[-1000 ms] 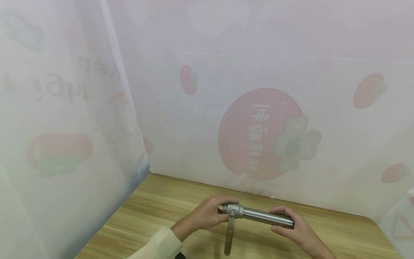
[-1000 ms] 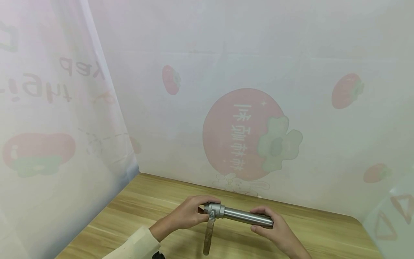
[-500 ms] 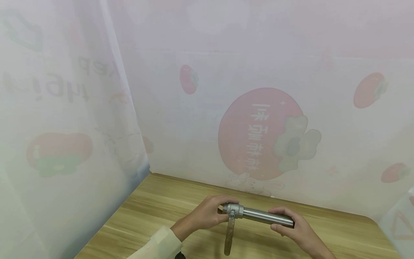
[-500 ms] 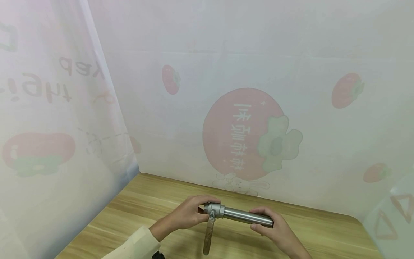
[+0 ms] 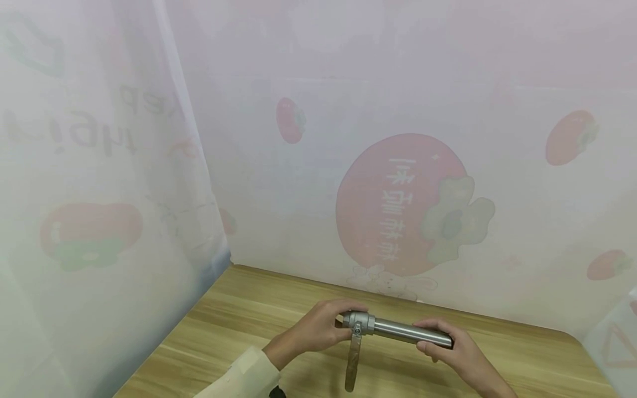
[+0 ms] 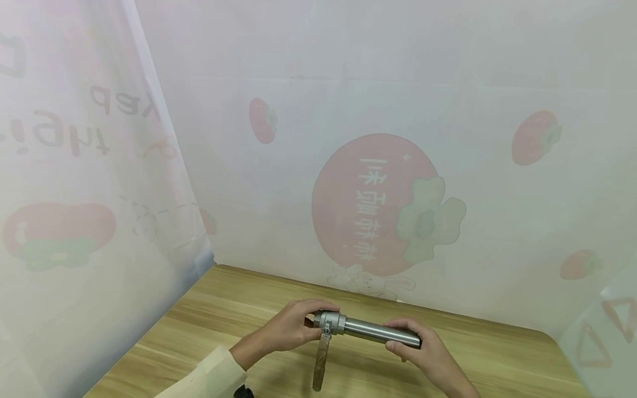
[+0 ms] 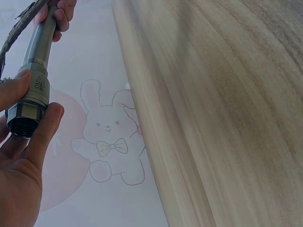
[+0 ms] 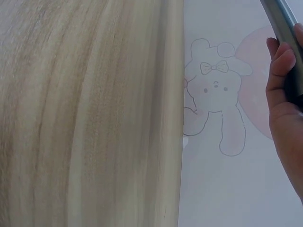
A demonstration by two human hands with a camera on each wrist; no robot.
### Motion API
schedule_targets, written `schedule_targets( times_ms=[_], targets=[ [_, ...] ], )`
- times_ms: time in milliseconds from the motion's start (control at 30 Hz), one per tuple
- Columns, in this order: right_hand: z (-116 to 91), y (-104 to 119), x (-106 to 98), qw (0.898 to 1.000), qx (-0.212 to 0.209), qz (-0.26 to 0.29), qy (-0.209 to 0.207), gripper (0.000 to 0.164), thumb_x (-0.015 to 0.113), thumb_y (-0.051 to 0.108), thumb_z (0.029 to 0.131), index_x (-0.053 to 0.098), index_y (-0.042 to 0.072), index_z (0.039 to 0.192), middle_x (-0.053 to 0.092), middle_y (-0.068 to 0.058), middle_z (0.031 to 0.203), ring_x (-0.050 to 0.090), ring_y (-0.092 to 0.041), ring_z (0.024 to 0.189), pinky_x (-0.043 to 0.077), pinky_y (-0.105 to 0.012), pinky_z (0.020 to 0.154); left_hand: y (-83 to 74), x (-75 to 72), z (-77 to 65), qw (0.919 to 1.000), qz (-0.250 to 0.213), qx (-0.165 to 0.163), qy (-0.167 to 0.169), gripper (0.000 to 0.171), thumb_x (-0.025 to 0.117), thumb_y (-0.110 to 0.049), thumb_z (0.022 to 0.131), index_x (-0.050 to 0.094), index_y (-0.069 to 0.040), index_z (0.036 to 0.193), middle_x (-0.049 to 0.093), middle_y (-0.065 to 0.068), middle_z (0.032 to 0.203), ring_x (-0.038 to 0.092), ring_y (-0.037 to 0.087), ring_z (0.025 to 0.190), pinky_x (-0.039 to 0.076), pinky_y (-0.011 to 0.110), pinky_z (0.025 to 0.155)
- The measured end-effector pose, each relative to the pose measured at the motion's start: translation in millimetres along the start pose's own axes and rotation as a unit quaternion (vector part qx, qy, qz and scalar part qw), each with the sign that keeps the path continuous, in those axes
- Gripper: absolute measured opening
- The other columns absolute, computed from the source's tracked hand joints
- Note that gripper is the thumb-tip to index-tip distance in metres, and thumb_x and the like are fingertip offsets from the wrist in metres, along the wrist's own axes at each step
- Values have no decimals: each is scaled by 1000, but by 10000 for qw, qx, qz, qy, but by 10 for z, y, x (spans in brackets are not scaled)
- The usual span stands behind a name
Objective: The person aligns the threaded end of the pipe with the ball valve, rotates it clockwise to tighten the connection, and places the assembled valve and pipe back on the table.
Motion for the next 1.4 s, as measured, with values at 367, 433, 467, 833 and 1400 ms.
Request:
schedule_targets(
  times_ms=[367, 433, 467, 833, 1400],
  targets=[
    [-7, 11, -6, 10000, 14, 11, -75, 38, 72, 12, 106, 66, 3, 142, 71, -14, 115, 69, -13, 88, 64, -29, 73, 3, 9, -6, 10000, 5, 35, 9, 54, 76, 7, 97, 67, -13, 146, 72, 10, 141, 71, 10, 119, 62, 12, 88],
    [-9, 15, -9, 10000, 9, 11, -93, 38, 72, 12, 106, 67, 3, 142, 71, -12, 114, 69, -13, 88, 64, -29, 73, -1, 10, -6, 10000, 39, 74, -1, 54, 76, 7, 97, 67, -12, 146, 72, 10, 141, 71, 10, 119, 62, 12, 88],
    [-9, 18, -10, 10000, -4, 7, -99, 38, 72, 12, 106, 67, 2, 142, 71, -11, 112, 69, -13, 87, 64, -29, 73, -3, 10, -7, 10000, 43, 86, -5, 54, 76, 7, 96, 67, -12, 146, 72, 10, 141, 70, 10, 119, 62, 12, 88],
    [4, 26, -6, 10000, 26, 32, -69, 38, 69, 13, 107, 66, -1, 142, 73, -7, 104, 70, -21, 84, 65, -31, 71, -6, 6, -7, 10000, -14, 36, -8, 54, 76, 6, 96, 67, -12, 146, 72, 9, 142, 70, 8, 119, 62, 13, 88],
    [4, -5, -12, 9997, 182, 26, -148, 40, 74, 12, 104, 62, -1, 139, 70, -12, 119, 71, -16, 92, 64, -29, 78, 6, 9, -11, 10000, 55, 51, -18, 54, 76, 6, 96, 67, -13, 147, 71, 8, 143, 69, 8, 120, 61, 12, 89]
  ],
)
Point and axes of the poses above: each hand's wrist, its own z-axis towards the middle knuckle, its own x-axis out of the palm, y = z × x, the point moved 9 cm from there along z, towards the middle knuckle
